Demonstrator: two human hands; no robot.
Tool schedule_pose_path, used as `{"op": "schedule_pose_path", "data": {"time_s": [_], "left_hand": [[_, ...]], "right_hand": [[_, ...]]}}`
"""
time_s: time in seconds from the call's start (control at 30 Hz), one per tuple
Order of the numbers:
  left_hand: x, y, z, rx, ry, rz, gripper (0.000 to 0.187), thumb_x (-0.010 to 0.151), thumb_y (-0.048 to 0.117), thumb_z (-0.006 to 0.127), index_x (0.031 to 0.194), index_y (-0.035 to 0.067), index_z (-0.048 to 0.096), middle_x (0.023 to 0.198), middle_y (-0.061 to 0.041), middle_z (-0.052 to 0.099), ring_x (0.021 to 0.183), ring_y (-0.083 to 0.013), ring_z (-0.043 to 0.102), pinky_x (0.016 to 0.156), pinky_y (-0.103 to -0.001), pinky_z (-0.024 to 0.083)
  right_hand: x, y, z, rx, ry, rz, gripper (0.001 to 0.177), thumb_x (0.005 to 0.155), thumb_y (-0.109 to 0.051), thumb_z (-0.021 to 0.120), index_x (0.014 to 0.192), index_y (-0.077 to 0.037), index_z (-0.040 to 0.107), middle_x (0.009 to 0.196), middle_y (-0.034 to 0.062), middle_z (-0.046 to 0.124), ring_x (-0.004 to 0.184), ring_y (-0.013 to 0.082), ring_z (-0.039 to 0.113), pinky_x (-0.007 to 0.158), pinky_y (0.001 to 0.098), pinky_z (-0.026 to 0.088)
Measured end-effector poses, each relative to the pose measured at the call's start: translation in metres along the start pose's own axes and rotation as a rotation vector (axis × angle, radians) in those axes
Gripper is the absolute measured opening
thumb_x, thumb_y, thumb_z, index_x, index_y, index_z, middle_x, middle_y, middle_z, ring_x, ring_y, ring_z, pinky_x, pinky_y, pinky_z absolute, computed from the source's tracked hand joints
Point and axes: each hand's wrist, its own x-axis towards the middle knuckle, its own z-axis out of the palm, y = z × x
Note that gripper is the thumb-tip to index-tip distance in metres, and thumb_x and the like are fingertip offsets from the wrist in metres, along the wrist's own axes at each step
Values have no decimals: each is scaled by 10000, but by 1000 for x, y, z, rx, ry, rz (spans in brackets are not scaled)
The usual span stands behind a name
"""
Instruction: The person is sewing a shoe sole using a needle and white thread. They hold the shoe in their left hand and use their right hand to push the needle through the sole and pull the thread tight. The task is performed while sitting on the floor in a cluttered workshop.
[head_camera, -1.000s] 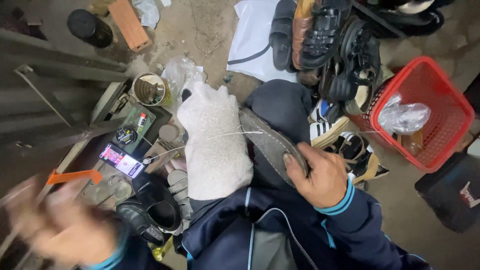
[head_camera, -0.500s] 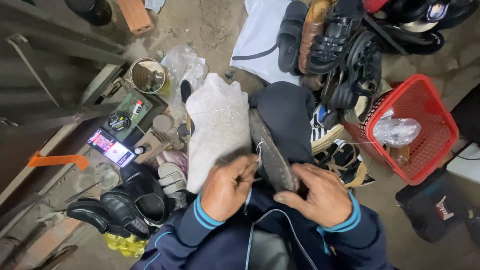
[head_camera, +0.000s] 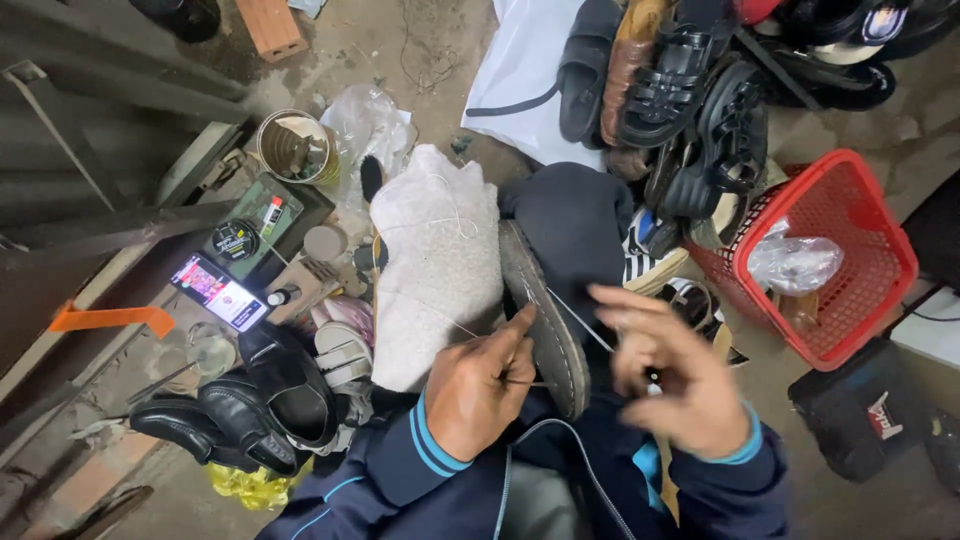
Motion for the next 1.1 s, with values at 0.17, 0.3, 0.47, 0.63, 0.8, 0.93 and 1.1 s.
{"op": "schedule_pose_path", "data": {"time_s": [0.17,0.3,0.47,0.63,0.8,0.93,1.1], "left_hand": [[-6,6,-5,144,-43,-114,421,992,153,592,1384,1,588,734,-117,718,624,-295,693,517,-459,499],[-10,10,-9,103,-130,-172,271,972,149,564,1217,51,627,631,-117,679,574,-396,666,469,-511,470],[-7,15,0,113,-46,-52,282,927,68,585,1207,39,608,642,-57,633,617,-305,680,490,-449,473],[-7,15,13,147,-43,53,412,827,-2,581,1237,-30,600,663,-68,655,583,-292,658,480,-431,467],[-1,18,15,142,-32,73,108,906,11,534,1009,23,565,579,-70,524,498,-282,564,405,-421,365],[2,15,20,101,-55,56,188,823,-7,565,1006,34,560,612,-43,579,542,-272,620,438,-416,414],[2,13,37,133,-58,140,360,952,101,594,1296,-5,592,703,-118,667,651,-332,666,532,-464,483]], "right_hand": [[2,16,18,-486,-179,324,1203,625,-571,896,1597,-187,299,1397,34,462,624,182,477,615,364,497],[-12,32,21,-601,-133,264,1109,639,-673,861,1530,-146,463,800,-1,528,616,170,489,567,370,410],[-22,37,21,-586,-89,202,900,656,-597,910,1351,-124,589,692,-15,502,575,155,475,549,342,406],[-36,48,18,-618,-22,195,715,691,-695,797,1133,-155,638,641,-9,423,527,154,409,511,345,356],[-45,49,35,-507,126,9,398,786,-485,811,816,-134,626,566,-14,242,511,149,217,468,308,263],[-44,41,37,-513,159,80,309,826,-387,814,934,-126,689,578,-33,332,507,138,365,514,306,352],[-27,41,43,-587,349,194,236,958,-319,656,874,-111,584,692,36,496,586,194,471,593,347,403]]}}
